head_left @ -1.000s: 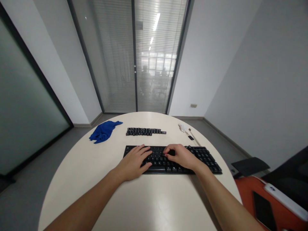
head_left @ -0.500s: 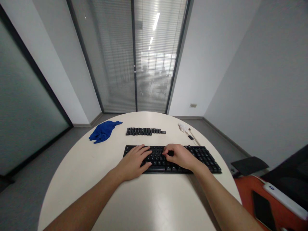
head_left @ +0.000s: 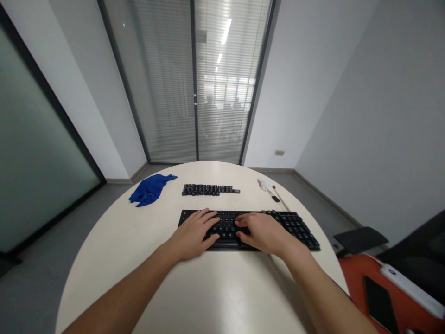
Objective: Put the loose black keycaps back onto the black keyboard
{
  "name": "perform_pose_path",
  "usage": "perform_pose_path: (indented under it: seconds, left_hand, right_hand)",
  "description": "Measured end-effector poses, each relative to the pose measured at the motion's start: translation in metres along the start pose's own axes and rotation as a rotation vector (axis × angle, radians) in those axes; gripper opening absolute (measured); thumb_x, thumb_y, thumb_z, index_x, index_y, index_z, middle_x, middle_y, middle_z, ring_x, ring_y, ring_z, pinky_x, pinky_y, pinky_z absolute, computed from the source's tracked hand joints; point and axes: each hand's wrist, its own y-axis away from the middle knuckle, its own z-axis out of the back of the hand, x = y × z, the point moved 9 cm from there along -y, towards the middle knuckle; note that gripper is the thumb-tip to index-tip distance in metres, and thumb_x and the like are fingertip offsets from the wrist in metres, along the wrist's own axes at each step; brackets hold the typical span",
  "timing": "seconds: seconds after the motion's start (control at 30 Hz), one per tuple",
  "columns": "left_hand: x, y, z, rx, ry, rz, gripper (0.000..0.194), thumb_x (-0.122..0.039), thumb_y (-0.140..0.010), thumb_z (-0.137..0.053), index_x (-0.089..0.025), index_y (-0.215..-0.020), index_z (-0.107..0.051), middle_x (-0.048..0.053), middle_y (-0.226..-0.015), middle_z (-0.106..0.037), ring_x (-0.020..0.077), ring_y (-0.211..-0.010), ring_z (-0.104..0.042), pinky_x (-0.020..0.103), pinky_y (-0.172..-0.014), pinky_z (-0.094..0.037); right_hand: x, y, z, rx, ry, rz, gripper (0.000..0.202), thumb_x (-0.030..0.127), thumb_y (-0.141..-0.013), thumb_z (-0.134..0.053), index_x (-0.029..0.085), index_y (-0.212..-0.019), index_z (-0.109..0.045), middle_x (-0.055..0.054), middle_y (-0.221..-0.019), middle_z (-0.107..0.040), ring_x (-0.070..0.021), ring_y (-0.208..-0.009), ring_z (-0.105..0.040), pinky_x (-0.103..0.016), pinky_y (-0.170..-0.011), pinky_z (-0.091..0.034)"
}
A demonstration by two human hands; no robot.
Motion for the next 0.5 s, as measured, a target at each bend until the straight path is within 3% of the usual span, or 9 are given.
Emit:
perform_pose_path:
  seconds: [0.3, 0.5]
  left_hand:
    - [-0.001, 0.0, 0.001, 0.003, -0.006, -0.002, 0.052, -0.049, -0.101, -0.046, -0.022, -0.145, -0.051, 0.006, -0.154, -0.047, 0.03, -0.147, -0.034, 0.05, -0.121, -0.028]
    - [0.001, 0.0, -0.001, -0.014, 0.005, -0.012, 0.051, -0.049, -0.101, -0.046, -0.023, -0.144, -0.051, 0.006, -0.155, -0.046, 0.0304, -0.147, -0.034, 0.051, -0.12, -0.029]
  right_hand:
    - [0.021, -0.001, -0.005, 0.083, 0.206, -0.113, 0.024, 0.025, -0.082, -0.058, 0.012, -0.092, -0.077, -0.02, -0.092, -0.077, -0.0354, -0.086, -0.074, -0.038, -0.075, -0.056]
    - [0.021, -0.006, -0.005, 0.081, 0.258, -0.135, 0.025, 0.023, -0.087, -0.053, 0.012, -0.089, -0.076, -0.019, -0.091, -0.077, -0.0325, -0.086, -0.074, -0.036, -0.075, -0.055]
